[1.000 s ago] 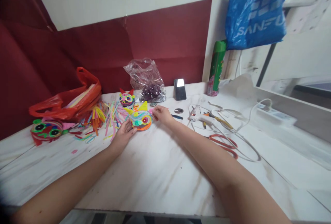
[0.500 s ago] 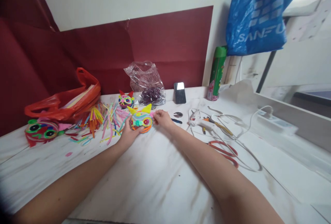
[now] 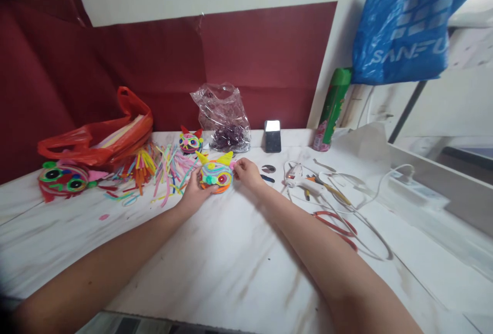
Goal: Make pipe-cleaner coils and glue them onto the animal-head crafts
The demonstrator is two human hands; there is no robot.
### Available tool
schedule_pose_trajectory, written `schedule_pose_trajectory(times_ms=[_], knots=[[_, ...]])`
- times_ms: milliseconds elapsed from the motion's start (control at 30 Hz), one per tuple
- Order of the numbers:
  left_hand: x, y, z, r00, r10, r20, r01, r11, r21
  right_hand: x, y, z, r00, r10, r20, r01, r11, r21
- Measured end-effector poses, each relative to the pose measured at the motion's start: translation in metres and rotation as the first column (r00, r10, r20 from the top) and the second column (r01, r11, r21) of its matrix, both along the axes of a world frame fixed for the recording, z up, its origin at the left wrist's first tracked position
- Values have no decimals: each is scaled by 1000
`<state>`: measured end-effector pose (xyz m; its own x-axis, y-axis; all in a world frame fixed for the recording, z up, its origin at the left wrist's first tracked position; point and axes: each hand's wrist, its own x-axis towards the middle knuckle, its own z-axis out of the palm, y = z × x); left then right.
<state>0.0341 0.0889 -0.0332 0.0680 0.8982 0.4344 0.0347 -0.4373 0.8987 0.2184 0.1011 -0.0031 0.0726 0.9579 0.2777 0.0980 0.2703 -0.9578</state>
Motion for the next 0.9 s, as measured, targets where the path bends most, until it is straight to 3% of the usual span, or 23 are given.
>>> schedule_pose_trajectory(times_ms=[433, 900], knots=[[2, -5, 6, 999, 4, -40, -5, 999, -33, 6, 2, -1, 995, 39, 94, -43, 998, 38], [1, -3, 2, 992, 7, -126, 0, 999, 48, 4, 0, -3, 999, 31, 27, -31, 1000, 2]])
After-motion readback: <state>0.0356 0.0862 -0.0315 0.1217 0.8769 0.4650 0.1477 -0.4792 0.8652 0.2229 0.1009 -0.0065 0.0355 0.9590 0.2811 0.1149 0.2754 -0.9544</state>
